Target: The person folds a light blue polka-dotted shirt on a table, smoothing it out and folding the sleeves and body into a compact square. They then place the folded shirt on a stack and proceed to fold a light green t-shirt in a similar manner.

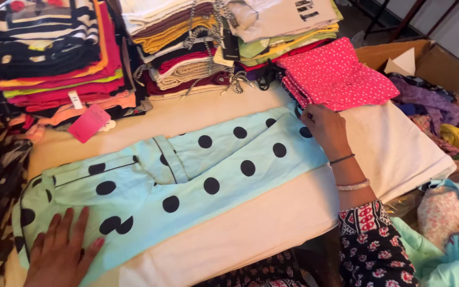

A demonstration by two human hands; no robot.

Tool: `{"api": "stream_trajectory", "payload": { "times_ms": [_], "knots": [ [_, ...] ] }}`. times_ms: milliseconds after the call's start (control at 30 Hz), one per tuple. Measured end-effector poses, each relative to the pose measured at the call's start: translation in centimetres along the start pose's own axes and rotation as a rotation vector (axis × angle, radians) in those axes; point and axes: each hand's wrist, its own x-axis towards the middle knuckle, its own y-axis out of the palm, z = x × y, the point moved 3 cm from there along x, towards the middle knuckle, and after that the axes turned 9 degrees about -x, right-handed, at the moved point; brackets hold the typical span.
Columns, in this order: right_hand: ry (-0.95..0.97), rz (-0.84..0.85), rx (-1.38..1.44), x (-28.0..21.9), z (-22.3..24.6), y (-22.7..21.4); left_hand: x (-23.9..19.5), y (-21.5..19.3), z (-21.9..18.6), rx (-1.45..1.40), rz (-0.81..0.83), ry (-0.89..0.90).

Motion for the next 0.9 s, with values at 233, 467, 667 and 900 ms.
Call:
{"api": "stream_trajectory", "payload": {
  "times_ms": [233, 467, 667, 900],
  "knots": [
    [-0.102, 0.234, -0.021, 1.4, -4.2, 6.7, -3.7, -5.9, -4.1, -0.151, -0.307, -0.032],
    [-0.154, 0.244, -0.258, 1.6, 6.7, -1.4, -6.3, -8.1, -4.6, -0.433, -0.410, -0.215],
    [-0.624, 0.491, 0.121, 3.0, 23.2, -5.9, -6.6, -9.8, -4.5, -0.770, -0.419, -0.229],
    [-1.105, 0.460, 0.315, 3.5, 39.9, -0.7, -6.5, -9.7, -4.3, -0.844, -0.367, -0.122]
  ]
}}
